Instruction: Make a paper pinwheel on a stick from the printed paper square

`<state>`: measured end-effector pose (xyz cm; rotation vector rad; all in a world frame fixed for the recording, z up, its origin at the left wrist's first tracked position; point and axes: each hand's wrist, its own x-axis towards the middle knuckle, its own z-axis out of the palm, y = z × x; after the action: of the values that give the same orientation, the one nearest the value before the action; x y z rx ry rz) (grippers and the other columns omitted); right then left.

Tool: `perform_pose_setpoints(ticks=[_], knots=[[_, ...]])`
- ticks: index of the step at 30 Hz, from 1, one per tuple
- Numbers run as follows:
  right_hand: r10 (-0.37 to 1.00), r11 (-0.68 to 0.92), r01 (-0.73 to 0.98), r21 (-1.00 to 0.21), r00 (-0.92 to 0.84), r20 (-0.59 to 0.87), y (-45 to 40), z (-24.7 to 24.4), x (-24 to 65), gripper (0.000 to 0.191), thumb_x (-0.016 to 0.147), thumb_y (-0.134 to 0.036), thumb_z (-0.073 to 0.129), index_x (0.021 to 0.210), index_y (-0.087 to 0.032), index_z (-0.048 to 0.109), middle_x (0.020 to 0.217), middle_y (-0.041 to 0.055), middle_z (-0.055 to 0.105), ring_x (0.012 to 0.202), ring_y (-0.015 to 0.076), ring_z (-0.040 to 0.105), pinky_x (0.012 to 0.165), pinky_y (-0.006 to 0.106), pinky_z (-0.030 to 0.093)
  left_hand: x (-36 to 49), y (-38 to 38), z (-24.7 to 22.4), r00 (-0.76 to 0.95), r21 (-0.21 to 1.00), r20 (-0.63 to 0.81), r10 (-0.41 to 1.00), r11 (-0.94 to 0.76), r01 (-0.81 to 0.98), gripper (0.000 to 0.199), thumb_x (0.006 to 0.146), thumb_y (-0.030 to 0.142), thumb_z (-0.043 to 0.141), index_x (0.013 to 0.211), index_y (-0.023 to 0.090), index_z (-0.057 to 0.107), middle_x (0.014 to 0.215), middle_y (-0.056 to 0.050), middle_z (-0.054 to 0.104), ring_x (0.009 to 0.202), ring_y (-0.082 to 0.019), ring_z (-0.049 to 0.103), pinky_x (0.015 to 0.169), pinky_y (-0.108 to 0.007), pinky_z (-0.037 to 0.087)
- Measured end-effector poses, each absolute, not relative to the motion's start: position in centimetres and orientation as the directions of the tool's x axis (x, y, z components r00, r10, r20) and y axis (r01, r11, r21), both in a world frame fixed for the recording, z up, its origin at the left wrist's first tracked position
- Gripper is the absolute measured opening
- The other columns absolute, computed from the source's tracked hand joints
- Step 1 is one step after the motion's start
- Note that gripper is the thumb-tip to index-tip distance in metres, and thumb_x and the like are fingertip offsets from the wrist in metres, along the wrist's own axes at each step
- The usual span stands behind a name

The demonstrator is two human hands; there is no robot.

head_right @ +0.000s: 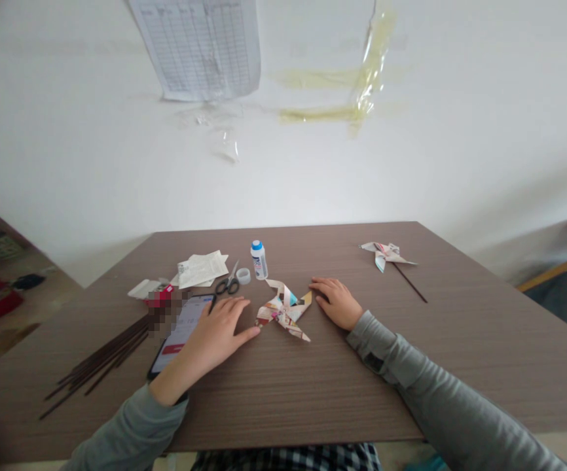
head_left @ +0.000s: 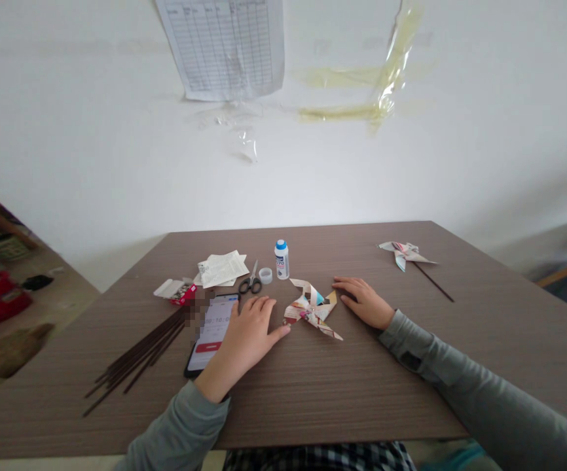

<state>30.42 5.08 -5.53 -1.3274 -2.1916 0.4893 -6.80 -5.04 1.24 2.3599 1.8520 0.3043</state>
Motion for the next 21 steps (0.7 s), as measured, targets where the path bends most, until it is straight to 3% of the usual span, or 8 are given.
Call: perform_pose_setpoints(ticks=[8,11,15,21], knots=[[0.885,0.464,0.701,-0.542,-0.381,0.266,5.2,-5.8,30.5,0.044,0.110,-0.027,0.075,0.148,-0.030,0.097,0.174,0.0140,0.088,0.166,0.0416,0.080,0.147,0.071,0.060,-10.0,-5.0,4.0,0.173,0.274,0.144,0.974,-0.207,0.939,0.035,0.114,0.046,0.086,0.145,0.033,0.098,0.174,-0.017,0.088,0.166,-0.048,0.081,0.148,-0.071,0.055],[0.886,0.464,0.703,-0.539,-0.380,0.266,5.2,-5.9,30.5,0.043,0.110,-0.026,0.075,0.147,-0.030,0.097,0.174,0.0146,0.088,0.166,0.0419,0.080,0.147,0.071,0.059,-12.4,-4.3,5.4,0.138,0.266,0.155,0.978,-0.176,0.948,0.031,0.114,0.040,0.079,0.137,0.030,0.099,0.164,-0.015,0.094,0.159,-0.043,0.086,0.146,-0.063,0.059],[0.891,0.453,0.716,-0.531,-0.378,0.250,5.1,-5.7,30.3,0.044,0.112,-0.026,0.075,0.150,-0.030,0.096,0.177,0.0148,0.087,0.168,0.0423,0.079,0.148,0.073,0.058,-17.0,-3.9,6.3,0.014,0.221,0.189,0.982,-0.056,0.974,0.029,0.111,0.036,0.070,0.108,0.030,0.098,0.147,-0.013,0.100,0.143,-0.044,0.092,0.132,-0.058,0.069],[0.898,0.439,0.737,-0.514,-0.372,0.233,4.8,-5.5,29.7,0.044,0.114,-0.026,0.074,0.153,-0.029,0.095,0.179,0.0162,0.085,0.169,0.0433,0.077,0.148,0.074,0.056,-22.5,-4.2,4.9,-0.170,0.191,0.244,0.955,0.124,0.974,0.024,0.101,0.033,0.073,0.094,0.032,0.095,0.136,-0.011,0.102,0.128,-0.045,0.094,0.115,-0.055,0.076]])
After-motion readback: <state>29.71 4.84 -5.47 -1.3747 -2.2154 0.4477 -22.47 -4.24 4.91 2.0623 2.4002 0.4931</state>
